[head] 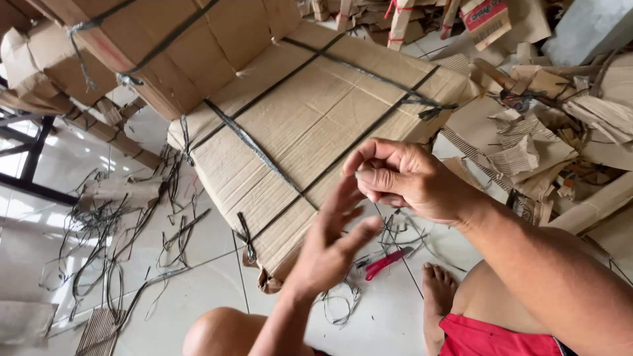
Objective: Wrapping a wooden chair with protective cardboard and securing it with plastic string for transport.
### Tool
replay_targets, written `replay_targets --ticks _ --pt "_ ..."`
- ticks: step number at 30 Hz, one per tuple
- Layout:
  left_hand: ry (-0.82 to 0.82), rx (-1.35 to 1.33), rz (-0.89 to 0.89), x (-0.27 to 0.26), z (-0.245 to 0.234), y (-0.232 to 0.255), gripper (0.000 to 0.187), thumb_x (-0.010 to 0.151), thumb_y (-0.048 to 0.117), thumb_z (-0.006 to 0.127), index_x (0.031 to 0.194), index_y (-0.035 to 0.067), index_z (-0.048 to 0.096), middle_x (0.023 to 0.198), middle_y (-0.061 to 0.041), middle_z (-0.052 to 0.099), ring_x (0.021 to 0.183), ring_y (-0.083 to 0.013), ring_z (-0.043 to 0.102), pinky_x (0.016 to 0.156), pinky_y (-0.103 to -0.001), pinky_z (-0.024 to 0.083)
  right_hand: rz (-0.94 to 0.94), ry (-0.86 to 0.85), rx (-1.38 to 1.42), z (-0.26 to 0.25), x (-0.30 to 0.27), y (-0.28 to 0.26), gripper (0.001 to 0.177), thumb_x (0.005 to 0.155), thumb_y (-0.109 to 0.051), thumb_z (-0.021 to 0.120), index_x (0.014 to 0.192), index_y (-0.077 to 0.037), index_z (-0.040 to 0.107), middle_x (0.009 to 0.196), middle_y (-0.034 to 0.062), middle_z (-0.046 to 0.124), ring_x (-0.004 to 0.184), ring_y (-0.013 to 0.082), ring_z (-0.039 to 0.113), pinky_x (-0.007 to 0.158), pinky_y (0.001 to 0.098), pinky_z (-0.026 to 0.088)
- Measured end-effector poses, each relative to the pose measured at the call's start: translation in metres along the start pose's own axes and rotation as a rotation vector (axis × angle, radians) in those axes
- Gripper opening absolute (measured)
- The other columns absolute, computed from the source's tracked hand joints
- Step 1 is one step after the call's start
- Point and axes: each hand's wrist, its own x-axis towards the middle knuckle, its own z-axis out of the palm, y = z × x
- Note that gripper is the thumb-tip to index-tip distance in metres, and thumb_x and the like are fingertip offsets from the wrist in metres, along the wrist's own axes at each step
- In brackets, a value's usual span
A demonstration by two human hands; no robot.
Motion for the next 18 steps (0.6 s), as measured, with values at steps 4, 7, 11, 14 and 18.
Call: replay_targets --ticks 4,7,11,14,18 --pt "-0.123 -0.27 -0.071 0.004 0.006 -0.024 0.045 0.096 0.023 0.064 0.131 -0.003 0.051 0.117 -0.018 0.059 0.112 -0.0279 0.058 0.096 -0.041 0.054 -0.025 0.073 0.229 0.017 0.015 0.006 0.016 0.1 -0.005 0.059 0.114 -0.002 0.066 0.073 0.0026 0.056 0.058 0.005 0.041 0.048 0.0171 0.031" --pt "-0.089 -0.329 -0.076 0.001 -0.011 -0.041 0.023 0.102 0.023 0.062 0.105 0.001 0.068 0.08 -0.004 0.062 0.08 -0.0154 0.068 0.077 -0.028 0.058 -0.16 0.109 0.235 0.007 0.025 0.013 0.015 0.101 -0.003 0.058 0.112 -0.007 0.068 0.077 0.003 0.061 0.056 0.0042 0.041 0.044 0.0164 0.03" --pt "-0.053 -0.481 -0.02 -0.01 -0.036 -0.023 0.024 0.104 0.019 0.061 0.089 0.002 0.068 0.061 0.001 0.049 0.055 -0.01 0.048 0.061 -0.026 0.051 -0.31 0.188 0.247 -0.015 0.032 0.007 0.015 0.102 -0.003 0.058 0.107 -0.012 0.07 0.082 0.0008 0.064 0.057 0.0033 0.04 0.042 0.0163 0.031" --pt "-0.028 -0.423 -0.056 -0.022 -0.052 -0.012 0.025 0.102 0.02 0.063 0.084 0.004 0.068 0.055 0.002 0.049 0.044 -0.0078 0.047 0.048 -0.023 0.05 -0.328 0.316 0.199 -0.035 0.032 0.004 0.017 0.102 -0.003 0.058 0.108 -0.014 0.069 0.085 0.0012 0.065 0.062 0.0031 0.048 0.044 0.0148 0.035" --pt "-0.051 -0.591 0.137 -0.043 -0.092 -0.009 0.027 0.104 0.012 0.054 0.083 0.002 0.068 0.055 0.0 0.045 0.042 -0.0093 0.041 0.04 -0.025 0.041 -0.383 0.45 0.205 -0.066 0.026 -0.011 0.021 0.105 -0.001 0.058 0.108 -0.015 0.073 0.085 0.0016 0.069 0.057 0.001 0.05 0.042 0.0121 0.034"
